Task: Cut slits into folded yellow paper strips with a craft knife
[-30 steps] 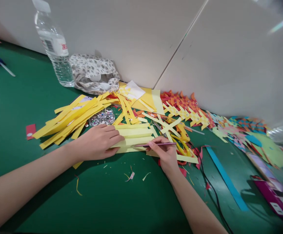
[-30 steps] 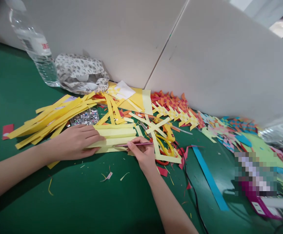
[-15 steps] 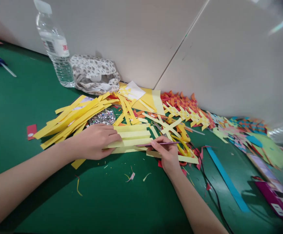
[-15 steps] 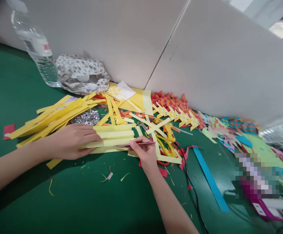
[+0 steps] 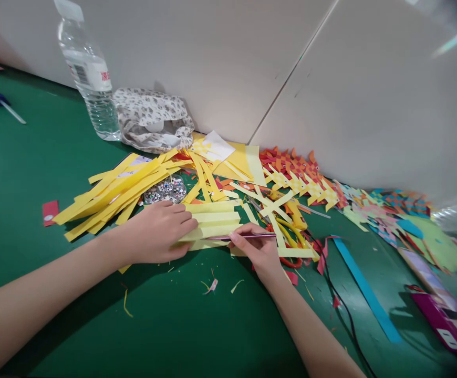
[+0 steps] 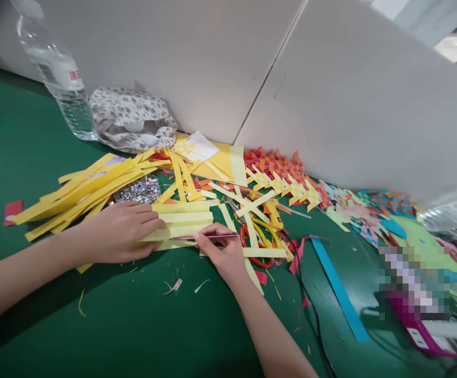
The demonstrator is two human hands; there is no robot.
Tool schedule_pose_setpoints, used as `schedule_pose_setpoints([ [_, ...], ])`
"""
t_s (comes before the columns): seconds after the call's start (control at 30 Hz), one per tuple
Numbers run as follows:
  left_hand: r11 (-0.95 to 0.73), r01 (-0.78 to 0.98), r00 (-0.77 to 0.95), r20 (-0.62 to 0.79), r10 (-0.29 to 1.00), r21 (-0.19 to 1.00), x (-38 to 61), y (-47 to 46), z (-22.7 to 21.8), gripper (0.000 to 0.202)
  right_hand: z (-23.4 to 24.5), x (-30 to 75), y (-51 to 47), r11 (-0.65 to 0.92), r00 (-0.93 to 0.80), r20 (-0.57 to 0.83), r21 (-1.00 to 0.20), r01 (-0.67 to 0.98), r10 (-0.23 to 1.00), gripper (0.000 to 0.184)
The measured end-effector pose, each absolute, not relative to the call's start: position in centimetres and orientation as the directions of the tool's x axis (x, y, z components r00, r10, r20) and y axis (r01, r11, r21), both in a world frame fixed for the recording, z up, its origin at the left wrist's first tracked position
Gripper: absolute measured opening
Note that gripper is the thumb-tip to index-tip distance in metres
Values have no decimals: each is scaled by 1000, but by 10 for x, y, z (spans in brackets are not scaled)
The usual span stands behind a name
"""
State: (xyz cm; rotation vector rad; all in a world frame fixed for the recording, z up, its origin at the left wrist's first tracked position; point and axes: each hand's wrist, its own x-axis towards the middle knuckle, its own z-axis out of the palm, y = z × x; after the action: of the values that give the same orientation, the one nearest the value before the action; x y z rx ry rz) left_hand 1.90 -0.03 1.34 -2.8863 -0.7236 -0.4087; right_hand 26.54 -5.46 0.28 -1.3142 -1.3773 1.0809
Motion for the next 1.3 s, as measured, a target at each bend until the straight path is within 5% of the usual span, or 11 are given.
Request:
schedule_pose_setpoints([
  [1.3, -875, 482, 845, 289, 450, -48, 17, 3, 6, 16, 1, 270, -54, 64, 29, 68, -988, 144, 997, 18],
])
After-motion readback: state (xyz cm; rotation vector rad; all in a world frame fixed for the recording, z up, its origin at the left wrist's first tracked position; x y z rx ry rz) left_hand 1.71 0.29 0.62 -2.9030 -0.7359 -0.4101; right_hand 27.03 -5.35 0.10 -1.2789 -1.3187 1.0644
